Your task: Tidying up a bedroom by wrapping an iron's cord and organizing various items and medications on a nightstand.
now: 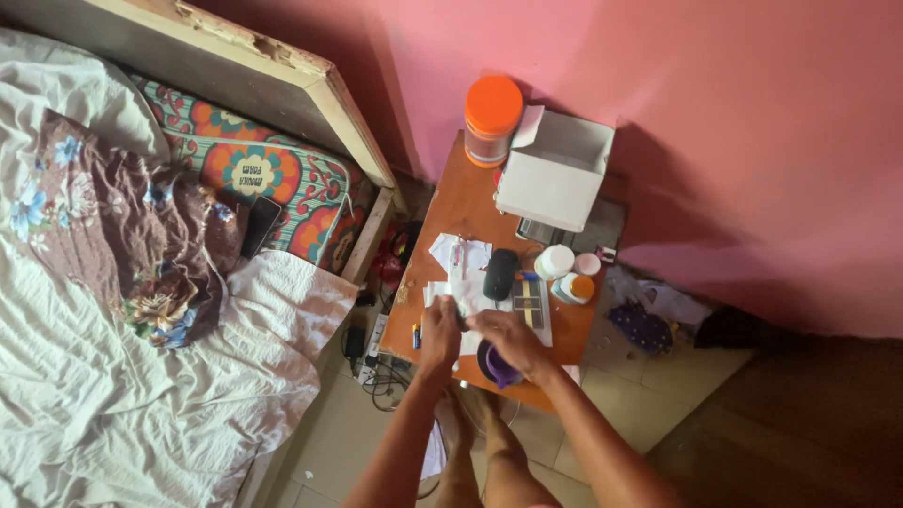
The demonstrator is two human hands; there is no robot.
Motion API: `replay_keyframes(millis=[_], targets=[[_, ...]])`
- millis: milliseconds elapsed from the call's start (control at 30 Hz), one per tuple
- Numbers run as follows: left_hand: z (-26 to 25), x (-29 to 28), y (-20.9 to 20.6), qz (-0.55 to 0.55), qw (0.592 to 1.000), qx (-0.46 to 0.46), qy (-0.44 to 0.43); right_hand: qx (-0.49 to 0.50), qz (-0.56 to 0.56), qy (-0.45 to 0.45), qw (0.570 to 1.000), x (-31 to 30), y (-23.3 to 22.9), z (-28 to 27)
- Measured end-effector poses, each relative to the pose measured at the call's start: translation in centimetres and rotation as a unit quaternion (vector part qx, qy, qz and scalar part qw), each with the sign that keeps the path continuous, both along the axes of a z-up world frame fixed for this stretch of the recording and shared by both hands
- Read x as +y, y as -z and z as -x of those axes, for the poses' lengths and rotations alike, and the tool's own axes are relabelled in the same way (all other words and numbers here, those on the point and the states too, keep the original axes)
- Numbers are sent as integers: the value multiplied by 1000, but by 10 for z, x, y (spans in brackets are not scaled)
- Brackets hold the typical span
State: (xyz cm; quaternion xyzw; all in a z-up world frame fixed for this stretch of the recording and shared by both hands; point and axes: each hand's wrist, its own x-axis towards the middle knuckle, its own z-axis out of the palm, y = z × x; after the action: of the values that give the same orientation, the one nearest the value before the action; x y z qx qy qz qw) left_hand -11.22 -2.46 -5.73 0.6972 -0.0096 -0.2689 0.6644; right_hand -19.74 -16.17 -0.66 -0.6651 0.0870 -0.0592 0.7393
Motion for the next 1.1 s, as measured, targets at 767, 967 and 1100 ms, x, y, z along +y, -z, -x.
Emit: replay_keyframes(millis=[767, 967, 1100], targets=[[4, 29, -12, -39, 970, 223, -92, 199, 422, 222, 856, -61, 94, -197], [-12, 29, -37, 12, 962, 246, -118, 189, 494, 175, 830, -92, 157, -230], [-26, 37, -12, 6, 969, 212, -126, 117, 516, 208, 823, -38, 95, -181]])
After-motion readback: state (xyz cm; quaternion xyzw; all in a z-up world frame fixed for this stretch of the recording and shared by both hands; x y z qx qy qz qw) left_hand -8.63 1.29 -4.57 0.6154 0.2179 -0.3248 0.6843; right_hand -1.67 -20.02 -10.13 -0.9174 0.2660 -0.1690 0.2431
